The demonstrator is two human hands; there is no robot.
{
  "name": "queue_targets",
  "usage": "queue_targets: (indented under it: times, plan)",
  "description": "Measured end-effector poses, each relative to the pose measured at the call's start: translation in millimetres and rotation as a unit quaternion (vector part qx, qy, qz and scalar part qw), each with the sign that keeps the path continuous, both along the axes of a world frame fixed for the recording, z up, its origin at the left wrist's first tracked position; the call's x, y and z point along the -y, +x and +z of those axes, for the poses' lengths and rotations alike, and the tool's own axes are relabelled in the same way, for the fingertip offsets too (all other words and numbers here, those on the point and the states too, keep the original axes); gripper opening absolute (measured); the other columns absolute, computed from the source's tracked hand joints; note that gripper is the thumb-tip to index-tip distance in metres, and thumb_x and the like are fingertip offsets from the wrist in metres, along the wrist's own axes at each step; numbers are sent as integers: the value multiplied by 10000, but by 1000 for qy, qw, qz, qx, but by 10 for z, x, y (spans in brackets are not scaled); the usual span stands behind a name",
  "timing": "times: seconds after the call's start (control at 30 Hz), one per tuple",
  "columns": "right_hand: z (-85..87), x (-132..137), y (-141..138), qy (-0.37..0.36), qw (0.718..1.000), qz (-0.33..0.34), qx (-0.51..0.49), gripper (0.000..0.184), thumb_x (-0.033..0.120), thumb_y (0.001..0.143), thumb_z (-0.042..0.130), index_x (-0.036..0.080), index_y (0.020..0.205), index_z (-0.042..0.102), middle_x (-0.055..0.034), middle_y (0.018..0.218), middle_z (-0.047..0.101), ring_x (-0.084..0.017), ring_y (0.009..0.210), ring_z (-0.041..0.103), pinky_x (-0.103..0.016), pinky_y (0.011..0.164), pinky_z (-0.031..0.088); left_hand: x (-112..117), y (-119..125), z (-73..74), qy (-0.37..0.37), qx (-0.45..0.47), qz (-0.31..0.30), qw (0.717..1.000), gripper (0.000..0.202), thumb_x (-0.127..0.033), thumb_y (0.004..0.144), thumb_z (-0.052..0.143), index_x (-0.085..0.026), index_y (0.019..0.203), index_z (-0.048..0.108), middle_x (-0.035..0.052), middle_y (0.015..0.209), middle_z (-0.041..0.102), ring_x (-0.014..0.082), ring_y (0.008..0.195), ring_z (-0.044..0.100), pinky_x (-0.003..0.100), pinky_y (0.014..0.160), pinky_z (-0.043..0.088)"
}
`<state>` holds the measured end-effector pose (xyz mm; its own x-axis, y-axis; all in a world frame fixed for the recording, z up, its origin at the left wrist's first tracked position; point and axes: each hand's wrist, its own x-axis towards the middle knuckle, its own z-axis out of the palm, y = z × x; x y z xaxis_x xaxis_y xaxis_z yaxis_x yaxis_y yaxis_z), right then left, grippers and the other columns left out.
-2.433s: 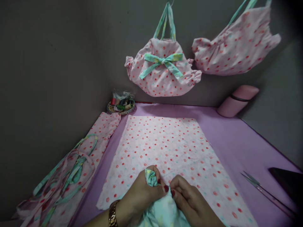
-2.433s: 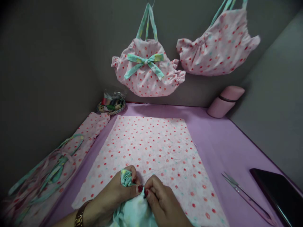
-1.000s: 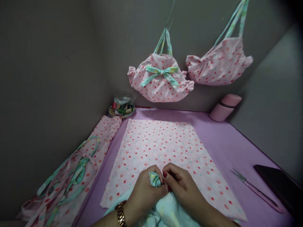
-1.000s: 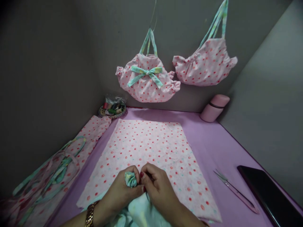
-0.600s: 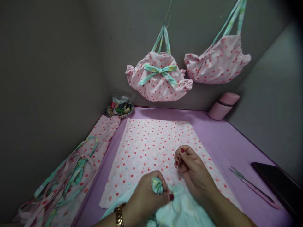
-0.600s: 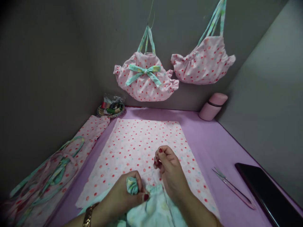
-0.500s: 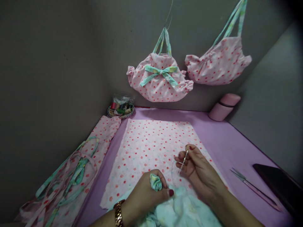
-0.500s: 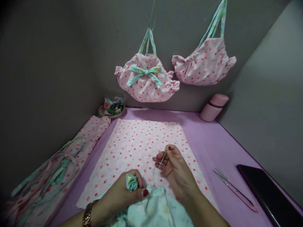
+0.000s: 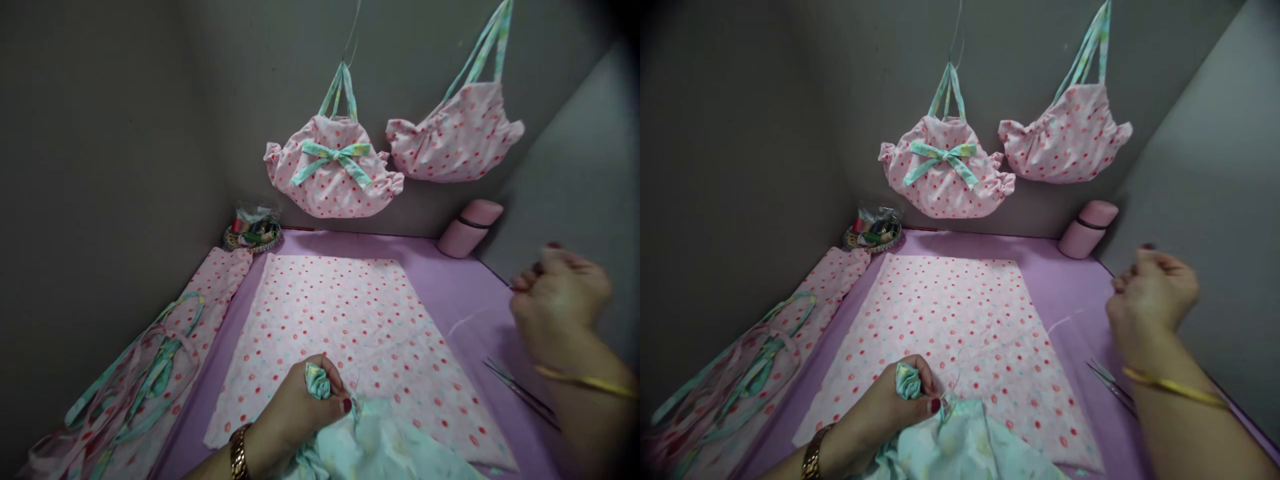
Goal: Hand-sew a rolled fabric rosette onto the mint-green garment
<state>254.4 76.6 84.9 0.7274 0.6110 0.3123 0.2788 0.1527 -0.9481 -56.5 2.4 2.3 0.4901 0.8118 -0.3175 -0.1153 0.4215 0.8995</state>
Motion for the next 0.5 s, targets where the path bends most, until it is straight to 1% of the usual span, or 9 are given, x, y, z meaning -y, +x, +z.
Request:
queue_targets:
  times: [0.03, 0.1, 0.17, 0.2, 0.3, 0.37, 0.4, 0.43, 0.5]
  plan:
    - [-66, 58, -91, -14, 999, 35, -2, 170, 263, 917, 483, 141, 996, 571, -9, 837, 591, -74, 544, 534, -190, 453, 440, 2, -2, -2, -2, -1, -1, 1000, 254, -166, 608, 747, -136, 688, 508, -24, 621, 553, 71, 550, 446, 191, 534, 323]
    - [-269, 231, -395, -81, 980, 181, -2, 110, 234, 769, 647, 143, 830, 649, 28, 643, 568, -30, 388, 374, -146, 340, 292, 3, -6, -19, -5, -4, -3, 1000, 258, -185, 617, 750, -135, 693, 508, -18, 636, 554, 74, 559, 444, 196, 536, 319]
    - [-487, 430, -760, -156, 927, 341, 2, 66, 170, 621, 733, 155, 672, 696, 24, 542, 580, -68, 415, 439, -171, 368, 342, -2, -5, -46, -7, -1, -9, 1000, 271, -195, 615, 757, -136, 693, 504, -15, 645, 560, 77, 563, 448, 201, 540, 318]
    - [-574, 522, -927, -184, 899, 397, 1, 64, 138, 599, 727, 165, 653, 710, 28, 505, 575, -85, 423, 465, -178, 376, 354, -6, -3, -59, -5, 5, -11, 1000, 273, -194, 615, 758, -138, 691, 502, -11, 654, 565, 79, 570, 454, 205, 547, 322]
    - [-703, 709, -1257, -242, 801, 548, 10, 181, 80, 655, 632, 199, 735, 741, 32, 534, 607, -95, 476, 488, -187, 442, 370, -21, 7, -79, 8, 14, -12, 1000, 258, -182, 628, 746, -143, 684, 498, -4, 678, 578, 89, 597, 475, 215, 575, 337]
    - [-717, 744, -1329, -254, 764, 593, 16, 199, 52, 662, 598, 196, 693, 732, 36, 562, 611, -93, 511, 482, -187, 479, 363, -28, 10, -70, 10, 6, -11, 1000, 248, -159, 625, 740, -147, 684, 499, 1, 695, 588, 95, 616, 487, 219, 588, 344]
    - [-721, 734, -1327, -253, 765, 592, 15, 190, 38, 650, 594, 184, 640, 715, 40, 549, 596, -90, 507, 470, -185, 474, 351, -30, 9, -60, 7, 0, -12, 1000, 246, -145, 618, 739, -147, 685, 502, 1, 698, 591, 95, 618, 490, 219, 589, 347]
    - [-729, 707, -1302, -247, 781, 574, 8, 180, 29, 636, 590, 173, 592, 689, 44, 525, 570, -86, 490, 451, -181, 455, 335, -30, 7, -50, 1, -8, -14, 1000, 246, -134, 610, 739, -147, 685, 504, -2, 690, 591, 93, 611, 489, 217, 584, 347]
    - [-760, 605, -1174, -223, 830, 511, -11, 148, 46, 645, 578, 165, 591, 646, 53, 501, 516, -74, 448, 401, -177, 412, 294, -27, 2, -29, -16, -17, -25, 999, 248, -134, 603, 741, -147, 689, 508, -10, 659, 589, 85, 580, 483, 209, 562, 341]
